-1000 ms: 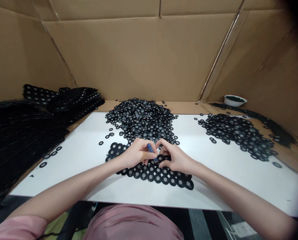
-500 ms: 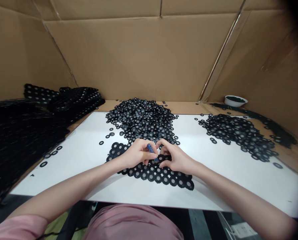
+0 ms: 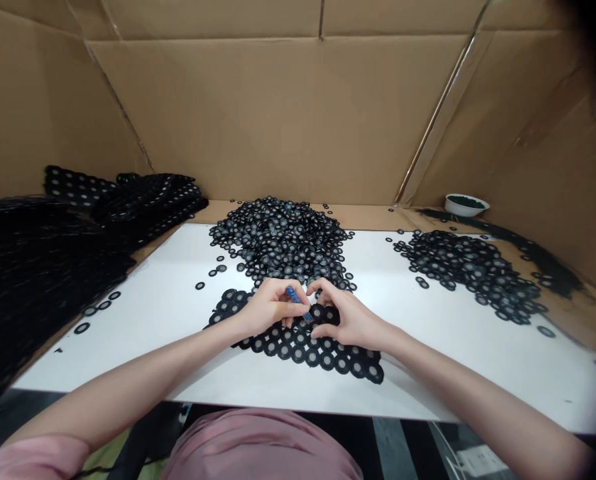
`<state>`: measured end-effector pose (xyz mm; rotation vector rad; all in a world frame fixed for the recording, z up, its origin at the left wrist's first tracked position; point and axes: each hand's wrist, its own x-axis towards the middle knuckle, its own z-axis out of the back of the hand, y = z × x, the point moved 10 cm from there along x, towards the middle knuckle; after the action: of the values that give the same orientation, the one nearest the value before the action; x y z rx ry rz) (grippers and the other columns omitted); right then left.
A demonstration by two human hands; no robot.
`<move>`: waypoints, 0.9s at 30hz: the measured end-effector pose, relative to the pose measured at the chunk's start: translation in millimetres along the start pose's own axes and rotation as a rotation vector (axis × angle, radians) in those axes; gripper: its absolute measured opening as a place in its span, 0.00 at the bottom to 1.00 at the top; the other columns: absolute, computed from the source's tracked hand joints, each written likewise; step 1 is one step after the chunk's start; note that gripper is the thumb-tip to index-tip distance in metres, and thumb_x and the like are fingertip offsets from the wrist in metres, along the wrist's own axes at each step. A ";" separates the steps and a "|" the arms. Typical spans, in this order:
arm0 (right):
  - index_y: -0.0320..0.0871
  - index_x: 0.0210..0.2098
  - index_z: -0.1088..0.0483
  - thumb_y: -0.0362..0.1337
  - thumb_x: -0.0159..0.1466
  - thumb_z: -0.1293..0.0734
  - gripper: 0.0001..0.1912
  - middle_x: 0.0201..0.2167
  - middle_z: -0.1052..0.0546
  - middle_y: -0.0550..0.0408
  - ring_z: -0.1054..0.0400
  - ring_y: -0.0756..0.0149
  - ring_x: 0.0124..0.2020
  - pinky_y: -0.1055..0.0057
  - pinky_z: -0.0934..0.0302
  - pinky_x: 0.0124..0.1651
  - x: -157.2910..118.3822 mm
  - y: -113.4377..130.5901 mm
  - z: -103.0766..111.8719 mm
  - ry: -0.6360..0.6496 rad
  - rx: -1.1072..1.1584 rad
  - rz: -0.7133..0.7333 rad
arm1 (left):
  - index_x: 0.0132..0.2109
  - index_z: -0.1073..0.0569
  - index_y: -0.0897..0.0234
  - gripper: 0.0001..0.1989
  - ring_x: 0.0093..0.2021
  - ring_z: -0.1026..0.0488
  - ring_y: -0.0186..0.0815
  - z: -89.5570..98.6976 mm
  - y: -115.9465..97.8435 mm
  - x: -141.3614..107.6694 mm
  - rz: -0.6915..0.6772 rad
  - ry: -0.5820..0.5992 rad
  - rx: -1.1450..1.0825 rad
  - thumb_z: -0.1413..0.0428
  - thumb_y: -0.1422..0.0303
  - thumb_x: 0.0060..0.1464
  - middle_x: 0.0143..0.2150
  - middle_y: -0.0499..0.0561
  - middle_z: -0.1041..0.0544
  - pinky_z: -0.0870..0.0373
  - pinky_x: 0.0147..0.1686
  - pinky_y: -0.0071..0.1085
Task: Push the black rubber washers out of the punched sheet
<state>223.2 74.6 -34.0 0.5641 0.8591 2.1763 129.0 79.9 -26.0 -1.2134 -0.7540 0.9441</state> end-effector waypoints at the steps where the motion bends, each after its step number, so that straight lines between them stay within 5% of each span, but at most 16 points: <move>1: 0.49 0.49 0.43 0.39 0.51 0.26 0.31 0.34 0.32 0.58 0.36 0.62 0.36 0.70 0.44 0.38 -0.1 0.6 -0.6 0.006 -0.001 0.005 | 0.30 0.28 0.70 0.08 0.18 0.34 0.25 0.6 -0.4 -0.6 -0.004 -0.003 0.004 0.39 0.67 0.47 0.19 0.44 0.32 0.38 0.19 0.19; 16: 0.49 0.51 0.43 0.40 0.50 0.25 0.34 0.36 0.30 0.58 0.35 0.61 0.36 0.68 0.42 0.40 -0.2 8.4 -4.5 0.072 0.050 0.034 | 0.29 0.25 0.71 0.07 0.18 0.33 0.25 7.8 -12.3 -1.7 -0.020 -0.026 -0.031 0.37 0.70 0.43 0.24 0.48 0.26 0.35 0.17 0.19; 23: 0.49 0.49 0.42 0.40 0.49 0.25 0.32 0.44 0.30 0.57 0.35 0.61 0.39 0.67 0.42 0.44 0.2 7.7 -4.5 0.072 0.085 0.055 | 0.28 0.27 0.71 0.06 0.16 0.35 0.24 54.3 -38.3 -4.0 -0.185 -0.233 -0.123 0.37 0.73 0.43 0.20 0.46 0.27 0.39 0.17 0.19; 27: 0.49 0.50 0.43 0.39 0.50 0.25 0.32 0.41 0.29 0.57 0.34 0.62 0.39 0.68 0.42 0.43 -0.4 9.0 -5.7 0.094 0.113 0.060 | 0.28 0.27 0.71 0.07 0.16 0.34 0.25 32.0 -24.0 -2.3 -0.065 -0.085 -0.105 0.37 0.71 0.43 0.21 0.47 0.27 0.38 0.16 0.19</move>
<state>215.9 67.3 -31.5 0.5521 1.0333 2.2337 104.4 89.5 4.2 -1.2388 -0.9154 0.9162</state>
